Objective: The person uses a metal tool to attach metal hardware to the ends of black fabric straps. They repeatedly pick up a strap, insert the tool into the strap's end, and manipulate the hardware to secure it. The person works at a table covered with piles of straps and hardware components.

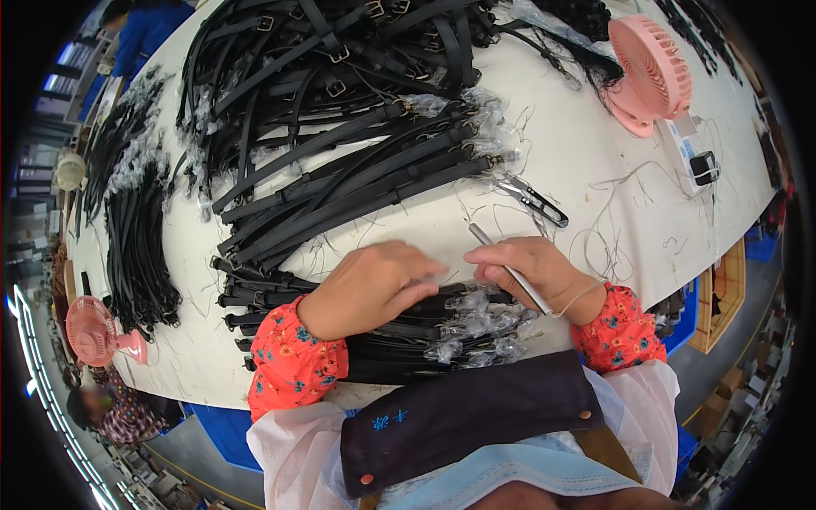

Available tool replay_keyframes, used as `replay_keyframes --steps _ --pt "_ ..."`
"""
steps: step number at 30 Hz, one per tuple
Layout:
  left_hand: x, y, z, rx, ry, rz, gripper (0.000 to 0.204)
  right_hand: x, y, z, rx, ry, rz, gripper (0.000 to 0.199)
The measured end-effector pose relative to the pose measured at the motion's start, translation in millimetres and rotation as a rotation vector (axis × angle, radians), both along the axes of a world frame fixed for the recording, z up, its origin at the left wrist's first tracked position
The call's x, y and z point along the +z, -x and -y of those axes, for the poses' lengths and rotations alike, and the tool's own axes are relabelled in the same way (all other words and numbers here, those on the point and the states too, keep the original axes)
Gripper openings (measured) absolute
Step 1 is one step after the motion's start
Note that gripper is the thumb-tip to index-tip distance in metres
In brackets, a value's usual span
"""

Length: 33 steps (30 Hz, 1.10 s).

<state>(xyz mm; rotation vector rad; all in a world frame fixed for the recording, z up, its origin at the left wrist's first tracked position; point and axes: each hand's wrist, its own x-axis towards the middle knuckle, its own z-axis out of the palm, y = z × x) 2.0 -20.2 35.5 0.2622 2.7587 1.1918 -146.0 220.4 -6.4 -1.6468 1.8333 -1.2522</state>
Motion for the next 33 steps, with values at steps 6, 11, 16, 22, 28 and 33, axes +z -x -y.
replay_keyframes --steps 6,11,16,22,28,33 --pt "-27.8 38.1 -15.9 0.282 0.321 -0.4 0.049 2.7 9.0 1.9 -0.141 0.118 -0.161 0.028" --pt "-43.7 39.1 -10.5 0.303 0.314 -0.386 0.035 8.6 28.3 -5.8 -0.342 -0.034 -0.315 0.022" --pt "-37.7 18.2 8.6 0.187 0.389 -0.391 0.024 7.6 41.5 -17.8 -0.586 -0.074 -0.347 0.025" --pt "-33.1 -4.9 10.5 0.233 0.094 -0.261 0.021 15.2 26.3 3.1 -0.23 0.124 -0.425 0.034" --pt "-23.5 0.0 1.3 0.203 0.068 -0.24 0.027 -0.8 23.1 4.6 -0.105 -0.009 -0.426 0.033" --pt "-32.2 20.5 -17.7 0.184 -0.083 -0.128 0.034 3.8 22.7 6.5 -0.252 -0.027 -0.618 0.034"
